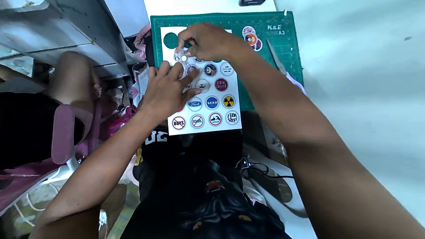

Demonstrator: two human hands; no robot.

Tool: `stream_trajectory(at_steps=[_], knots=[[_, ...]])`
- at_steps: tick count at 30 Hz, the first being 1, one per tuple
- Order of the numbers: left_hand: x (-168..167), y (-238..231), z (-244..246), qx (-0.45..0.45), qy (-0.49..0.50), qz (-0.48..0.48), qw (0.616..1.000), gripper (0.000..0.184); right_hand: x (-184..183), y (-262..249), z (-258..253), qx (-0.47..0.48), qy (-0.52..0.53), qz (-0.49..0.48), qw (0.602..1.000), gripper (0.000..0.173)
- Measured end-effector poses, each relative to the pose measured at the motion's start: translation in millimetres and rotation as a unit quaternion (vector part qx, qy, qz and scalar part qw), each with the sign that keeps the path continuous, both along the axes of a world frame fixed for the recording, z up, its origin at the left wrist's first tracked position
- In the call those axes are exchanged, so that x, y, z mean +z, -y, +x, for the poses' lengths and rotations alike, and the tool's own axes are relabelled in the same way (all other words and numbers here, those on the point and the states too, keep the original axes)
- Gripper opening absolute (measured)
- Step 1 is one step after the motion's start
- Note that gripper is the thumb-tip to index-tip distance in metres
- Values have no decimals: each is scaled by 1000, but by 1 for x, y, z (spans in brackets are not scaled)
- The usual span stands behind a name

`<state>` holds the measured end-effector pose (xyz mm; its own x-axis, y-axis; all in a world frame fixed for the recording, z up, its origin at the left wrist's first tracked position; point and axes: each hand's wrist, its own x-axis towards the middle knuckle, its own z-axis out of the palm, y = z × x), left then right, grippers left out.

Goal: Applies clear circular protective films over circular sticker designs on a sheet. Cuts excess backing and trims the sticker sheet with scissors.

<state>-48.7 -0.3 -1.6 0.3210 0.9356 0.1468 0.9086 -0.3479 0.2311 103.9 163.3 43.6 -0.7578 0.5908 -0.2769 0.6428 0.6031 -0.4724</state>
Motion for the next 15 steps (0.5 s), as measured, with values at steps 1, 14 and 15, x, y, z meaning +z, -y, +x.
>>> stream_trajectory(at_steps=[1, 14, 15], knots=[[0, 0, -2, -5, 3, -2, 1000, 55, 1, 1, -1, -3, 4, -2, 1000, 16], [1, -4, -49, -73, 10, 32, 997, 50, -2, -3, -2, 3, 2, -6, 1000, 18], [1, -6, -54, -81, 13, 33, 996, 50, -2, -3, -2, 4, 1, -5, 1000, 18]])
